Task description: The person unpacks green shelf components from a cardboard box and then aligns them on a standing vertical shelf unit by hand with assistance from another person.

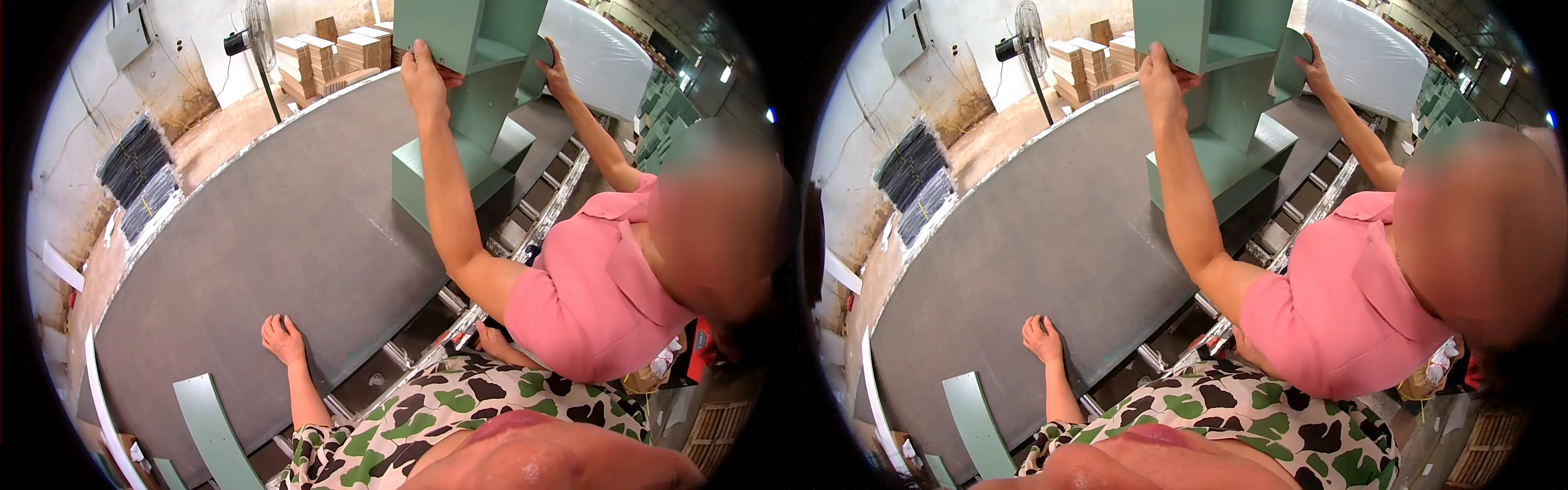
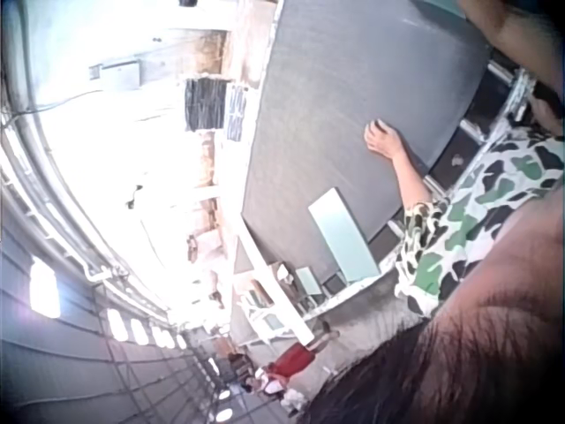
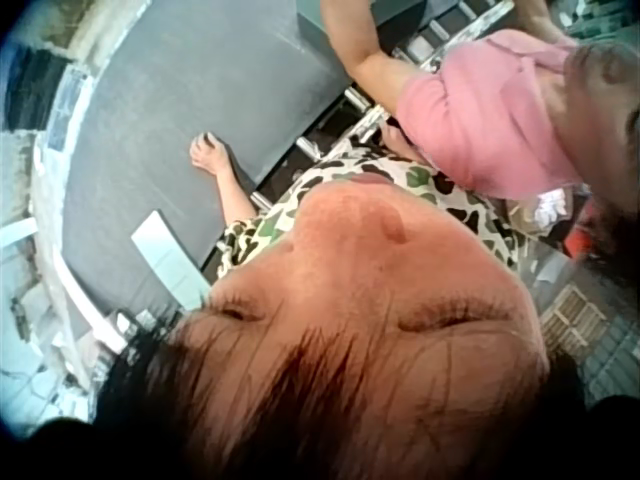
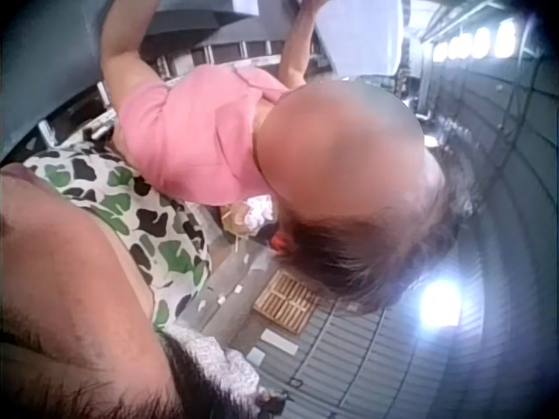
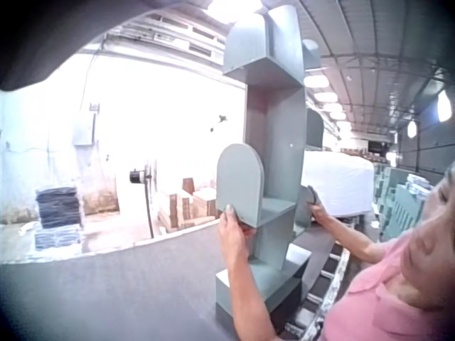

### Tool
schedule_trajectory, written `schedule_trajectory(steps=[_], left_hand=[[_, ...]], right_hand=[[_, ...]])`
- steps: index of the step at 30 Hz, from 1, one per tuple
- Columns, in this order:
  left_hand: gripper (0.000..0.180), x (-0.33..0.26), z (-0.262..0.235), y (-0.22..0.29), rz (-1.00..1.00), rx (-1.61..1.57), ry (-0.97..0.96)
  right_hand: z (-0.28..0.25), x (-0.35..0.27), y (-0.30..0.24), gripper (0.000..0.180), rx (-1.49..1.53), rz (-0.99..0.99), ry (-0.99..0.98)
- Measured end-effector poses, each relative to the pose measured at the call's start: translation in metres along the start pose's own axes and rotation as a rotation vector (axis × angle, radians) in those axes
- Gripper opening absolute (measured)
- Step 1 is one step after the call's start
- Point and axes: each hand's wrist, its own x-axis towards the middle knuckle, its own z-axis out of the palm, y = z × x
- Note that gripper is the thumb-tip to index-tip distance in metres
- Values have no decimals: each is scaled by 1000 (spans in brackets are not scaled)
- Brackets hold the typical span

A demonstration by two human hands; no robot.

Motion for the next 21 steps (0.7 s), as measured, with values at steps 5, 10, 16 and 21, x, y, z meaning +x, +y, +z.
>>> schedule_trajectory(steps=[5,10,16,21], left_hand=[[22,0,1,1,-3,-5,-1],[22,-1,1,-1,-4,-1,-1],[21,1,0,2,-12,-12,-15],[21,0,1,3,11,-33,12]], right_hand=[[0,-3,1,62,-6,-9,12],[1,-4,0,62,-7,-20,14],[7,3,9,62,-27,-52,66],[-5,-4,-16,61,23,-55,8]])
